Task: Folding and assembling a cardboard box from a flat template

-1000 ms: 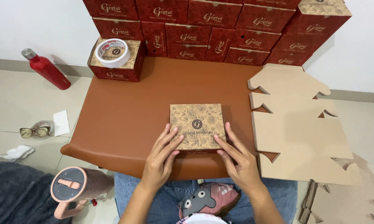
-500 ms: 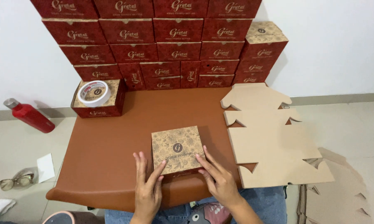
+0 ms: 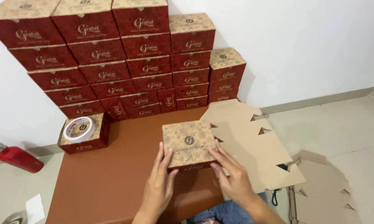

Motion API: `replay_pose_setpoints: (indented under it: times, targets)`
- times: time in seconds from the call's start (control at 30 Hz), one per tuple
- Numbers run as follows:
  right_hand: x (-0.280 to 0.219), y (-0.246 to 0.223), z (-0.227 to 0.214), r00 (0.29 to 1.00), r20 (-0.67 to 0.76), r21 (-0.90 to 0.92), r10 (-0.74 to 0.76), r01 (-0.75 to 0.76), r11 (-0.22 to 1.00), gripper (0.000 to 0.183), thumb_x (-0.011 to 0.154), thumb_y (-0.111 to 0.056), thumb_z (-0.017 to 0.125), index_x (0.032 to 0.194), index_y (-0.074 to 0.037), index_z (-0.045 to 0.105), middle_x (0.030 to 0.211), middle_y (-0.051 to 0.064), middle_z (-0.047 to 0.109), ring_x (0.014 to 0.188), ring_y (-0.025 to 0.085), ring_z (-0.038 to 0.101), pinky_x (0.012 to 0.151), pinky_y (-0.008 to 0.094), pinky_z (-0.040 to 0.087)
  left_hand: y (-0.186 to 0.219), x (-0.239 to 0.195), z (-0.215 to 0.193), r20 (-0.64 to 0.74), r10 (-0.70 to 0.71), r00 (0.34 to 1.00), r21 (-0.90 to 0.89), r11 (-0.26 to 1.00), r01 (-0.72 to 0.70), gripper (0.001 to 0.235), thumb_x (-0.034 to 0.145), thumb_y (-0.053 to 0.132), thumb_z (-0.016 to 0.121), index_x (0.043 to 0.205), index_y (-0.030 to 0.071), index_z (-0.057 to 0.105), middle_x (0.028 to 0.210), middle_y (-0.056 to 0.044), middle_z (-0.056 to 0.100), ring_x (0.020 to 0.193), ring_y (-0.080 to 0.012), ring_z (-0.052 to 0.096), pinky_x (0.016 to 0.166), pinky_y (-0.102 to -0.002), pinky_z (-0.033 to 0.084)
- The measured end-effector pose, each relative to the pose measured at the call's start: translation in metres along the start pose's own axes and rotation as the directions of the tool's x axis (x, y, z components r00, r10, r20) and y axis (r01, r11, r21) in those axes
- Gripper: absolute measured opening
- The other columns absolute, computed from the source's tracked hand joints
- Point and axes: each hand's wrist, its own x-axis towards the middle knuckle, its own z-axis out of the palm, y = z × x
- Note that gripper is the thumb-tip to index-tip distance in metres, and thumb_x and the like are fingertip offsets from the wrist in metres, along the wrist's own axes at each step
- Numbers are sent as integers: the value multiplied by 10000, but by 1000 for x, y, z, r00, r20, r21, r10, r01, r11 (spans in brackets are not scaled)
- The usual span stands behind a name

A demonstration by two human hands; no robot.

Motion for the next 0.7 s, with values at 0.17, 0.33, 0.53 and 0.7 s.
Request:
replay_pose_setpoints:
  times: [0.17,0.33,0.53,0.7]
  targets:
    - [59,41,-80,996,-84,-30,24,-26,999,521,882,15,639,1373,-154,603,1474,240,521,1227,392,618,918,406,603,44,102,43,74,203,976,-2,979,-203,586,926,159,665,1470,104,456,1587,-259,321,1317,-465,515,965,-550,534]
    - [124,71,-137,982,-188,-46,32,-42,998,445,928,33,630,1357,-83,634,1428,230,582,1225,428,591,860,450,585,72,192,99,96,306,947,54,949,-312,556,968,239,655,1476,124,461,1520,-281,386,1319,-481,498,875,-564,553]
    - [201,133,-149,973,-223,-32,-63,58,998,429,968,32,610,1375,-99,625,1467,190,554,1259,402,566,858,408,591,53,273,155,52,309,950,161,936,-314,571,975,249,638,1492,143,421,1508,-266,404,1279,-440,528,867,-539,572]
    - [253,154,-134,985,-167,25,-41,45,999,441,981,38,584,1384,-138,619,1472,179,542,1270,406,559,927,431,585,22,308,177,-50,296,954,326,908,-265,562,961,254,674,1464,136,456,1501,-247,408,1264,-396,541,808,-489,603]
